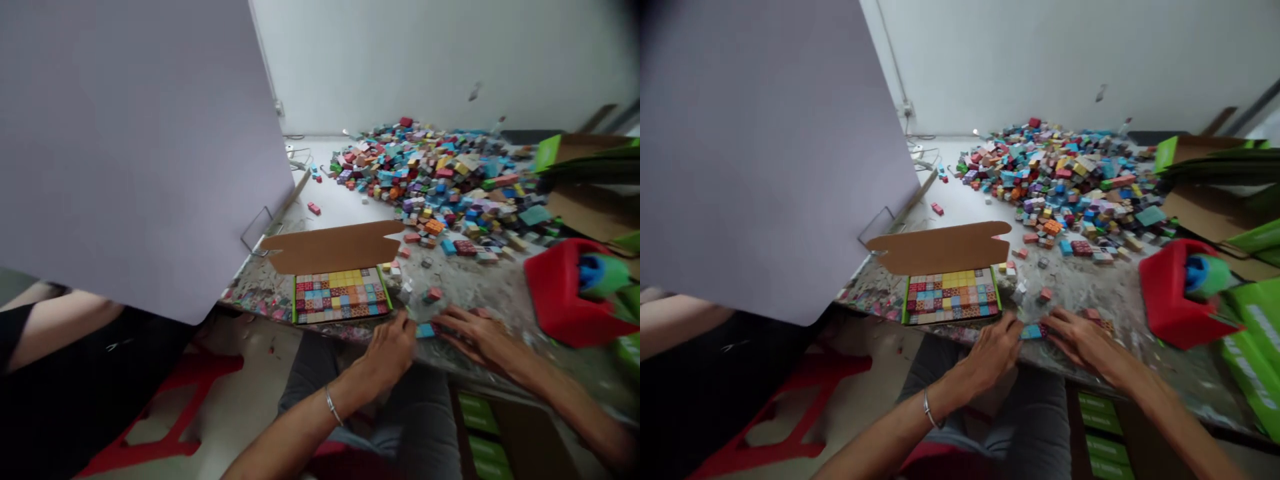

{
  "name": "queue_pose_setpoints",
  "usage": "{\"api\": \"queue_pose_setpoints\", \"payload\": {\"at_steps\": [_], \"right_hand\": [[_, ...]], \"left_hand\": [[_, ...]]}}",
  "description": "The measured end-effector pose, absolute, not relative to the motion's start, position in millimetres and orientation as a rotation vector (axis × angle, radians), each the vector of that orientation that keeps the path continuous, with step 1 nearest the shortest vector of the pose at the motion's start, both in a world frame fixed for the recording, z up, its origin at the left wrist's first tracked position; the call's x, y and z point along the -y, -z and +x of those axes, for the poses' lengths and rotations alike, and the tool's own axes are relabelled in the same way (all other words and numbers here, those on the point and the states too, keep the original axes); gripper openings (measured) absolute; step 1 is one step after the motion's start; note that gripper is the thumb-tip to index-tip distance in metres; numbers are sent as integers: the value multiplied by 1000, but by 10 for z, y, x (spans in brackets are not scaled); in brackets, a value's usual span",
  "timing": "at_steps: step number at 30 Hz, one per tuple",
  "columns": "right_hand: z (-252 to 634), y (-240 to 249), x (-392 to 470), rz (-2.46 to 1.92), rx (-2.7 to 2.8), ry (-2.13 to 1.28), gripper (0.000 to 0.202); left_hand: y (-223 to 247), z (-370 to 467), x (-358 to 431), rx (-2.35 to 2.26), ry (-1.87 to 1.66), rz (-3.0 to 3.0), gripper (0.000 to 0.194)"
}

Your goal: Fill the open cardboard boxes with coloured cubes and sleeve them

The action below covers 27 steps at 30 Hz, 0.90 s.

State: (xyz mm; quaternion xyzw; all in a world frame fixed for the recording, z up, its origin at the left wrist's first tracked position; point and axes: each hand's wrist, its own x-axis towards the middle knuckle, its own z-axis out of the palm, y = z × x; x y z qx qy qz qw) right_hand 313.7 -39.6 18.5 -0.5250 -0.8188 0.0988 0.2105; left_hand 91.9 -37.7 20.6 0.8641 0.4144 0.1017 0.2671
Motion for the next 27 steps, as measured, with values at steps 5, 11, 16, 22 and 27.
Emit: {"api": "queue_pose_setpoints", "payload": {"at_steps": [5, 11, 16, 22, 27], "right_hand": [[2453, -401, 308, -1199, 2379, -524, 26], [1435, -326, 25, -1169, 2480, -468, 23], [1241, -199, 11, -1186, 2474, -385, 22], [1232, -165, 149, -1267, 2374, -425, 25], [1157, -186, 261, -1295, 2428, -248, 23]], "left_hand": [[-494, 97, 335, -1179, -421, 2365, 23], [-391, -849, 89, -1346, -590, 2343, 19], [-254, -1015, 180, -1485, -692, 2358, 31], [-225, -997, 334, -1582, -688, 2576, 24], [-83, -974, 427, -1605, -735, 2922, 33]]}}
